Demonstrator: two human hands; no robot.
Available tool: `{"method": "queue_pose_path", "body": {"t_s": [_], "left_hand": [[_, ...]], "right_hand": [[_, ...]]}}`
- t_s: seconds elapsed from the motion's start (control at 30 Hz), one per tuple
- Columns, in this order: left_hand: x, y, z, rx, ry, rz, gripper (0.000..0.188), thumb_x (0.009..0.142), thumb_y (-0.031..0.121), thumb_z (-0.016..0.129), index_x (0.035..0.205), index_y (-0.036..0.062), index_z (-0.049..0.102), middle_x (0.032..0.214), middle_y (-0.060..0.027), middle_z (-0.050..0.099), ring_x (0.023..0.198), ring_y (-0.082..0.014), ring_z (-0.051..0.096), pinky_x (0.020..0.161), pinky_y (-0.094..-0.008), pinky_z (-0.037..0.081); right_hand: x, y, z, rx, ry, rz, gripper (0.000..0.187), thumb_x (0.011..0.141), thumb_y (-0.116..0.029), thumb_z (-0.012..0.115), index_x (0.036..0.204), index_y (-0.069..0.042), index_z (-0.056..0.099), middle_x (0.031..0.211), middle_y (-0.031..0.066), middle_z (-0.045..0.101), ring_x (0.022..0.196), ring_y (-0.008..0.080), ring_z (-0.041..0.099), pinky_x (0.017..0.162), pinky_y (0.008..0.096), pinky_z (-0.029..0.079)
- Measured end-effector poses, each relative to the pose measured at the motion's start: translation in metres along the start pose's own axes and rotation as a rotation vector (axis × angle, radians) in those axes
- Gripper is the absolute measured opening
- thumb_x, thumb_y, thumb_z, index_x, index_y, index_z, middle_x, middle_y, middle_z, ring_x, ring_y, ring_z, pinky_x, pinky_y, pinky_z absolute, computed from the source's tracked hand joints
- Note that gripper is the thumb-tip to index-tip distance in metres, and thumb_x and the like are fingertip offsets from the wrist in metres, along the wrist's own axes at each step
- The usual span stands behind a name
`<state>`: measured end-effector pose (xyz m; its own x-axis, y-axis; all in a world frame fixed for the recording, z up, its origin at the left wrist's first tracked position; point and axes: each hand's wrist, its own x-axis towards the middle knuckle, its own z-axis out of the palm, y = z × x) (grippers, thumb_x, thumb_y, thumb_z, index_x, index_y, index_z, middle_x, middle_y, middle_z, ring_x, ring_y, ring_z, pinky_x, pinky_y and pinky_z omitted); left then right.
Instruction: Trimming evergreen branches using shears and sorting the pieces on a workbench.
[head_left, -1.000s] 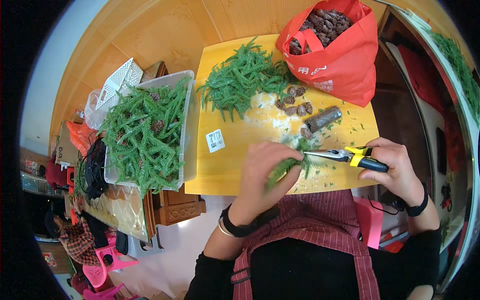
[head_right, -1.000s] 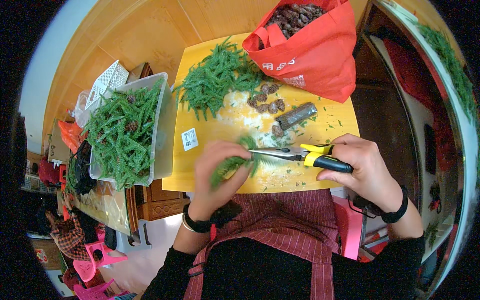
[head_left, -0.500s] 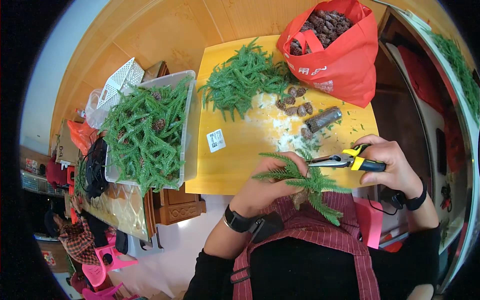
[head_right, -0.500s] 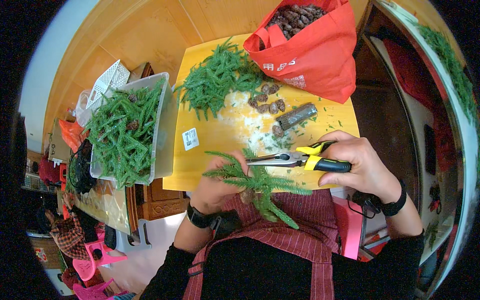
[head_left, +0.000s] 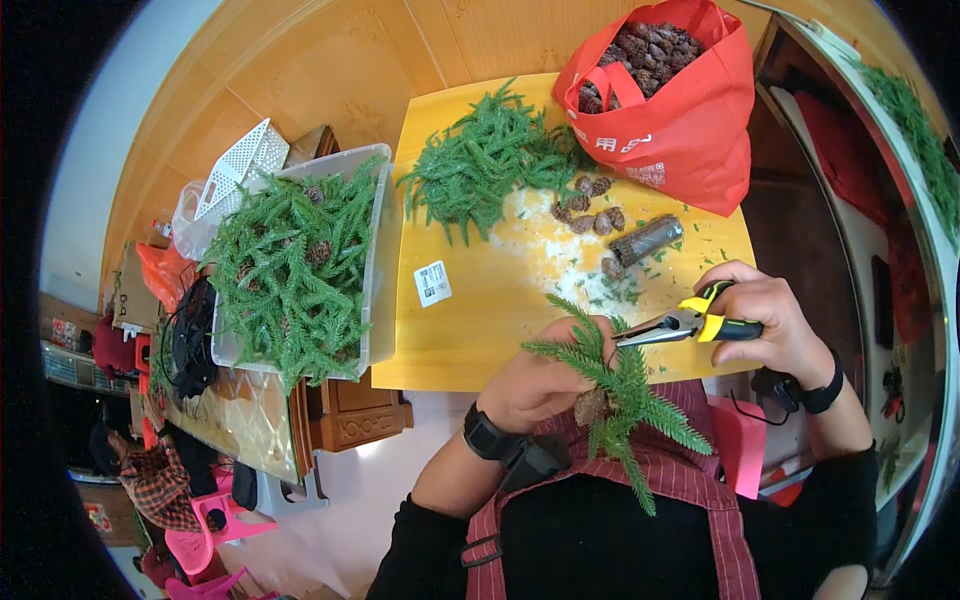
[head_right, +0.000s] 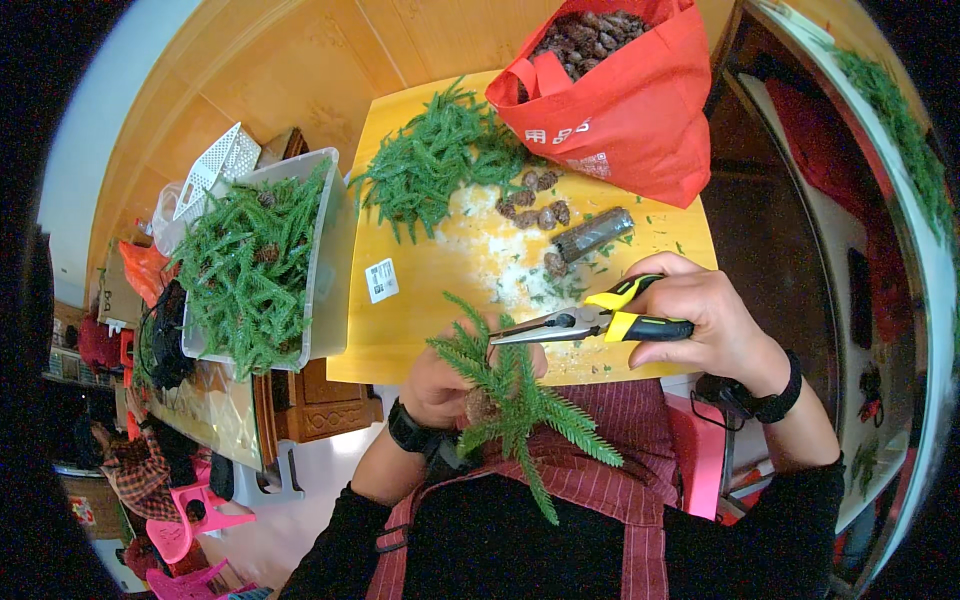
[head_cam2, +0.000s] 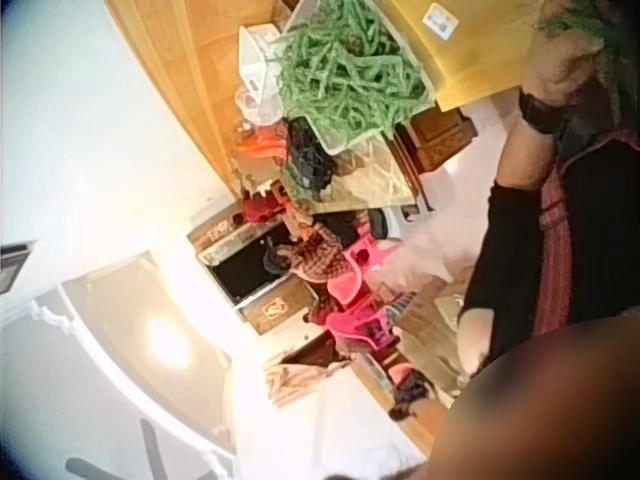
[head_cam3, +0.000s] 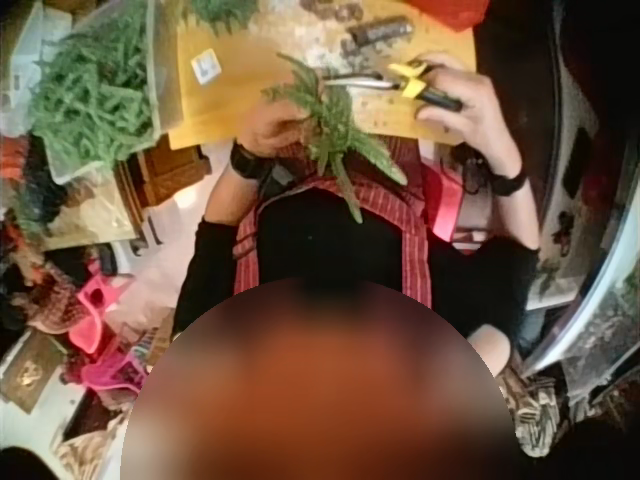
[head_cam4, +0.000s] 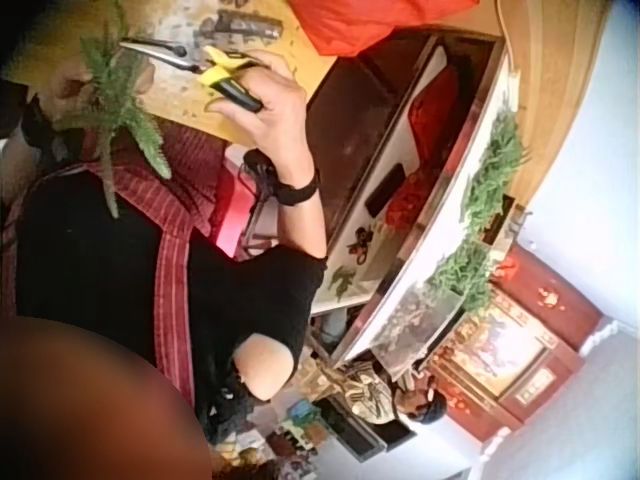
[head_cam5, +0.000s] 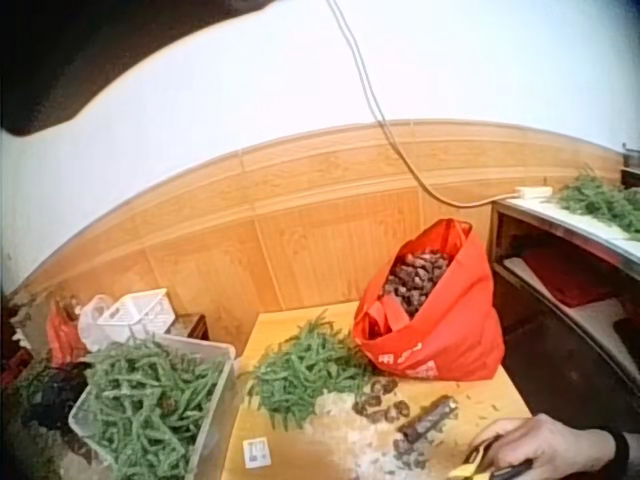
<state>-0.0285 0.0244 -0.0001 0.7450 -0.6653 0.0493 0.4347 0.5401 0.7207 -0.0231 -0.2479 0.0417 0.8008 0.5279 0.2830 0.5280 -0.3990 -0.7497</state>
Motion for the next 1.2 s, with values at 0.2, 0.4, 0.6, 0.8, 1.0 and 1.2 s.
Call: {"method": "queue_pose_path", "body": {"t_s": [0.2, 0.4, 0.6, 0.8, 1.0, 1.2], "left_hand": [[0.002, -0.004, -0.005, -0.007, -0.028, -0.028, 0.026, 0.07, 0.02, 0.066, 0.076, 0.0055, 0.046, 0.079, -0.0092, 0.05, 0.086, -0.0317, 0.053, 0.071, -0.0398, 0.041], [0.001, 0.008, -0.005, 0.025, -0.018, -0.014, 0.025, 0.071, 0.006, 0.066, 0.092, -0.0004, 0.054, 0.091, -0.0061, 0.053, 0.085, -0.0154, 0.053, 0.073, -0.0292, 0.046], [0.004, 0.021, 0.006, 0.502, 0.24, 0.117, 0.021, 0.068, -0.004, 0.066, 0.085, 0.0047, 0.059, 0.086, -0.0093, 0.06, 0.079, -0.0209, 0.057, 0.072, -0.0325, 0.04], [0.012, 0.032, 0.014, 1.583, 0.254, 0.687, 0.021, 0.065, -0.002, 0.067, 0.084, 0.0049, 0.061, 0.085, -0.0086, 0.063, 0.077, -0.025, 0.058, 0.072, -0.033, 0.04], [0.012, 0.029, 0.007, 1.305, 0.268, 0.637, 0.019, 0.065, -0.002, 0.066, 0.083, 0.0027, 0.06, 0.084, -0.0091, 0.062, 0.078, -0.0233, 0.058, 0.074, -0.0319, 0.041], [0.012, 0.029, 0.007, 1.241, 0.245, 0.599, 0.019, 0.065, -0.002, 0.067, 0.082, 0.0021, 0.06, 0.082, -0.0092, 0.062, 0.077, -0.0227, 0.057, 0.074, -0.0317, 0.041]], "right_hand": [[0.002, 0.004, 0.003, -0.002, 0.004, -0.038, 0.038, 0.059, -0.037, 0.078, 0.069, -0.004, 0.061, 0.072, 0.0049, 0.06, 0.089, 0.0285, 0.058, 0.073, 0.0356, 0.046], [-0.001, 0.0, -0.001, -0.067, -0.02, -0.049, 0.039, 0.056, -0.035, 0.079, 0.065, -0.003, 0.057, 0.065, 0.0058, 0.056, 0.081, 0.0288, 0.059, 0.068, 0.0351, 0.046], [-0.001, -0.022, -0.004, -0.28, 0.055, -0.063, 0.037, 0.06, -0.029, 0.078, 0.06, -0.003, 0.052, 0.06, 0.0095, 0.052, 0.073, 0.0299, 0.058, 0.06, 0.0358, 0.046], [-0.007, -0.025, -0.006, -0.354, 0.039, 0.099, 0.043, 0.058, -0.035, 0.077, 0.067, 0.0, 0.055, 0.063, 0.0107, 0.052, 0.077, 0.0335, 0.057, 0.066, 0.0366, 0.045], [-0.006, -0.025, -0.005, -0.213, 0.026, 0.092, 0.046, 0.06, -0.039, 0.075, 0.076, 0.001, 0.06, 0.068, 0.0107, 0.057, 0.086, 0.0324, 0.057, 0.076, 0.0378, 0.044], [-0.006, -0.025, -0.006, -0.193, 0.012, 0.116, 0.044, 0.06, -0.038, 0.076, 0.076, 0.0, 0.061, 0.069, 0.0104, 0.059, 0.088, 0.0318, 0.057, 0.077, 0.0373, 0.044]]}}
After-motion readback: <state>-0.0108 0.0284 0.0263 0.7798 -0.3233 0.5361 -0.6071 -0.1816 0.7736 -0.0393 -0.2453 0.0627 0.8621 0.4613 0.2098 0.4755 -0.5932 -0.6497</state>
